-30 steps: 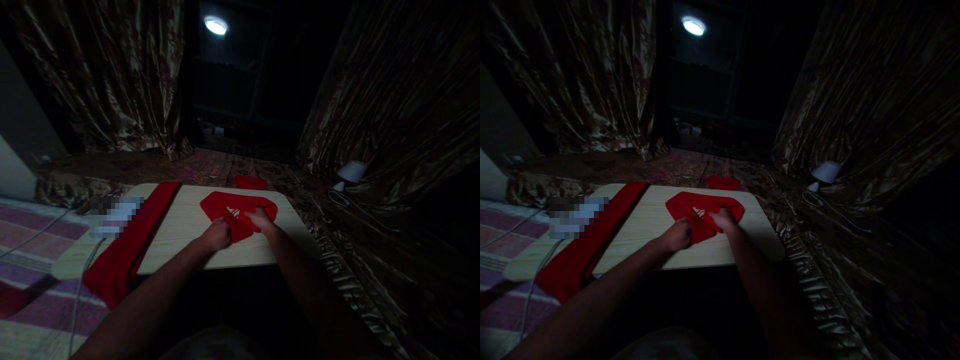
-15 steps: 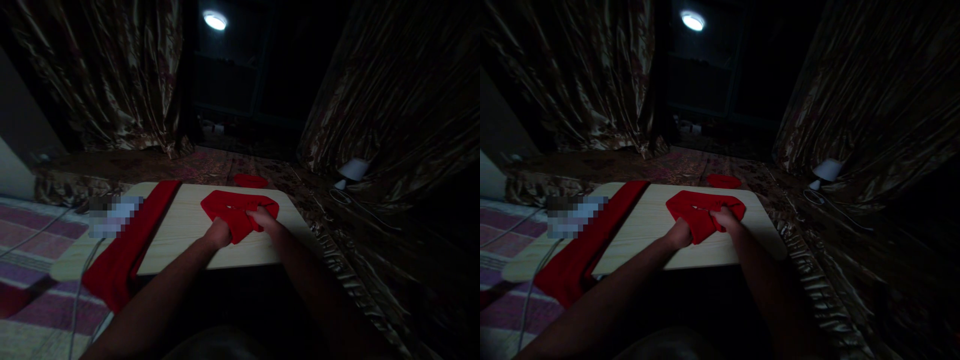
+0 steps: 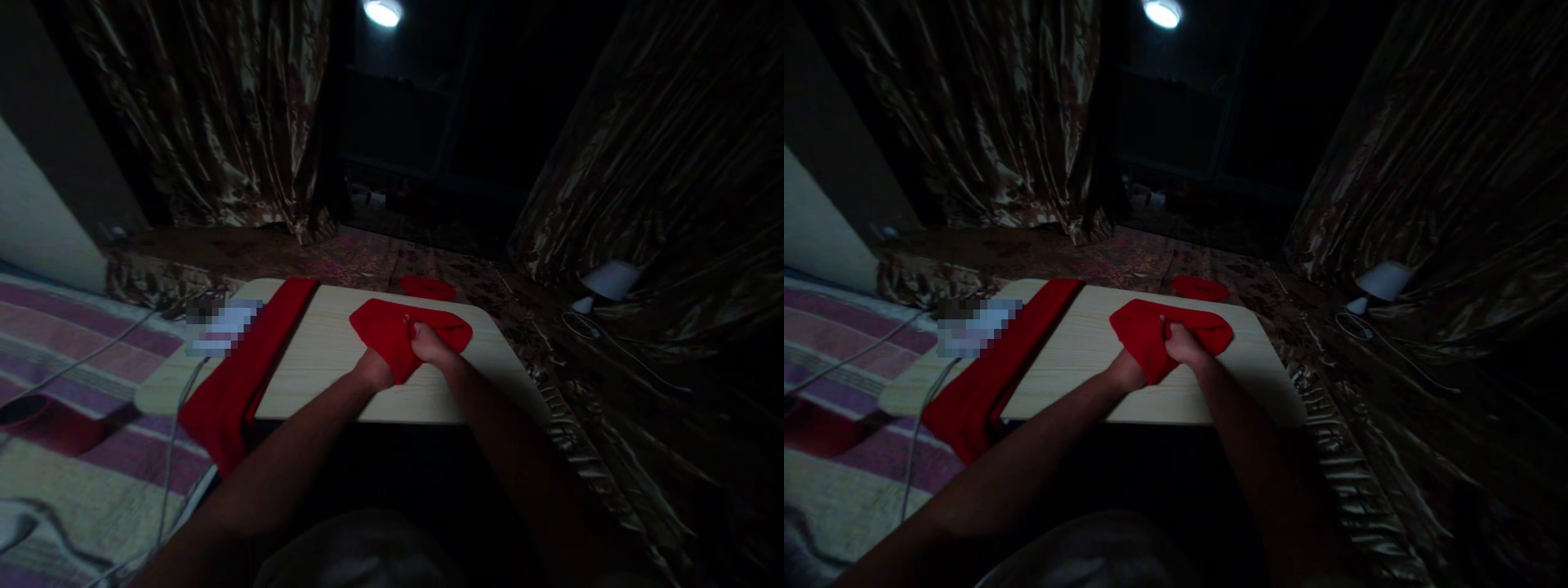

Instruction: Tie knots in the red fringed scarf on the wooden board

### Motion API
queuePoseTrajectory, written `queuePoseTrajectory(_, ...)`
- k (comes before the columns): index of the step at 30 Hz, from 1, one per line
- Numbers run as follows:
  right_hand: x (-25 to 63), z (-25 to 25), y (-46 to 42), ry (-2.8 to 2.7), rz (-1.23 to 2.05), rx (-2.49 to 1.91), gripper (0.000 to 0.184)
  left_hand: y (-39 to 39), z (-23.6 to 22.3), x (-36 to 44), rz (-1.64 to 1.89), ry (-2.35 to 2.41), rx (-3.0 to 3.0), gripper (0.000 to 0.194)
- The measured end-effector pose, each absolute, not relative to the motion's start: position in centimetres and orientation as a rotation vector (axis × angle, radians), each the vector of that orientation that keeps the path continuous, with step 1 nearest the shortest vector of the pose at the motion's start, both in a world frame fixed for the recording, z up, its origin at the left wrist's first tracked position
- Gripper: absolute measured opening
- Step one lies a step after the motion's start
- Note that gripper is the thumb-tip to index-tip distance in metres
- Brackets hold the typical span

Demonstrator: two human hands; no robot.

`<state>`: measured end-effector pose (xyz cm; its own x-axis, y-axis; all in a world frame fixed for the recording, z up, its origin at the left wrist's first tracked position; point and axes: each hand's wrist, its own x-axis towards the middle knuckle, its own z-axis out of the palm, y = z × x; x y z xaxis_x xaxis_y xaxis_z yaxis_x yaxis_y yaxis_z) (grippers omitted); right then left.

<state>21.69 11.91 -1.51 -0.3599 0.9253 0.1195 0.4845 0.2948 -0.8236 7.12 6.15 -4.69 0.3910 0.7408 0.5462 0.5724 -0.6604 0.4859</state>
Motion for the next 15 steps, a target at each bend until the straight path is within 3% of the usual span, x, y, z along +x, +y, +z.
queuePoseTrajectory(4,22.3,-0.8,11.6,-2.056,1.169,-1.249,0.012,6.4,-4.8,7.0,1.139,1.177,2.392,0.084)
queuePoseTrajectory(9,23.5,1.3,11.0,-2.408,1.196,-1.242,0.026,6.8,-5.2,6.7,1.173,1.178,2.404,0.094)
queuePoseTrajectory(15,22.6,1.8,10.5,-2.551,1.128,-1.225,0.029,7.3,-6.2,6.6,1.352,1.045,2.281,0.092)
